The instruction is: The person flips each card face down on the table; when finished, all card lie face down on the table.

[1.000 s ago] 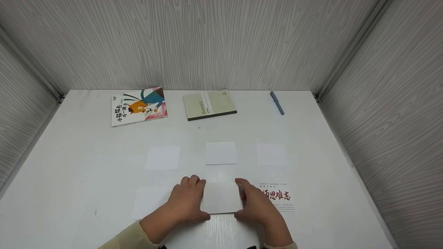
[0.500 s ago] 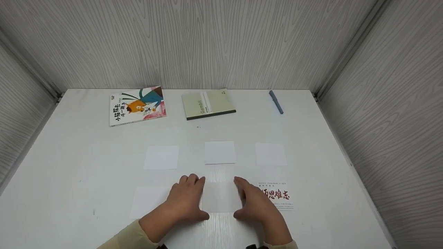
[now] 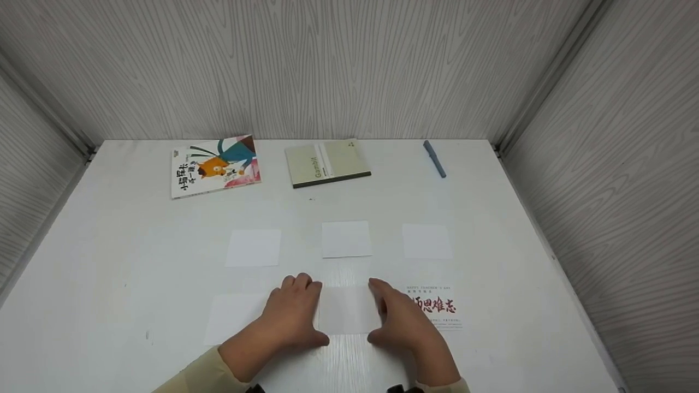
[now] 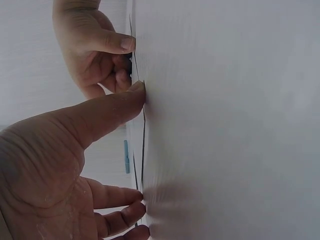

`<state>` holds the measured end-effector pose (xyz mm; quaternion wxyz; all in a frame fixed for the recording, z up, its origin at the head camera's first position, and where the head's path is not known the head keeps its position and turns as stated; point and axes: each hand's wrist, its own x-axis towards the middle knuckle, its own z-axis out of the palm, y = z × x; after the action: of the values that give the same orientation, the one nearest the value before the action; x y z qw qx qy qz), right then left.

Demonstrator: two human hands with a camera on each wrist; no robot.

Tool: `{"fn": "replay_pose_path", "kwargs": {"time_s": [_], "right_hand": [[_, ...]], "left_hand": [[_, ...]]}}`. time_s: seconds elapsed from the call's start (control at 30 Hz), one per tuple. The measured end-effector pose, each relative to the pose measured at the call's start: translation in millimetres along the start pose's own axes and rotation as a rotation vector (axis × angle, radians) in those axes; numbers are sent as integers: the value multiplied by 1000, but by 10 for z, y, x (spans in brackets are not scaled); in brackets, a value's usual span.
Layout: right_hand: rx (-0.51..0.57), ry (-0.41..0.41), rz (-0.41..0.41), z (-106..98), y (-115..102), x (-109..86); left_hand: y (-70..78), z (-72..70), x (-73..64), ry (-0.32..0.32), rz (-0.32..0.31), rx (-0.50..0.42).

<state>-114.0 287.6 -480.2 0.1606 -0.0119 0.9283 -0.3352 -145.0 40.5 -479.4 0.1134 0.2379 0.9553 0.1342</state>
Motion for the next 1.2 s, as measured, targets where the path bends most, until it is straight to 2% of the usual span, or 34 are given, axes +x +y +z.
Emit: {"fn": "replay_pose_path", "kwargs": {"time_s": [0.17,0.33,0.43,0.63,0.73,0.83,1.03,1.13,1.2], "right_hand": [[16,12,-10,7,-7,-18],[50,25,-59,-70,53,-124],[79,52,-55,-196,116,-223],[75,158,22,-561,328,-408],[63,198,41,-713,505,-486],[67,200,66,-844,690,-544],[30,159,162,-1026,979,-568],[16,105,163,-1018,1045,-513],[15,66,138,-984,1056,-451]], "left_hand": [[12,-13,-7,-6,-8,7],[62,-16,-9,-8,8,-6],[110,-16,-20,-3,20,-19],[293,-85,-62,-4,53,-22],[439,-135,-66,-20,116,-6],[632,-161,-22,-30,170,16],[1163,-68,228,-39,225,62],[1362,36,349,-55,226,108],[1434,109,412,-68,183,141]]}}
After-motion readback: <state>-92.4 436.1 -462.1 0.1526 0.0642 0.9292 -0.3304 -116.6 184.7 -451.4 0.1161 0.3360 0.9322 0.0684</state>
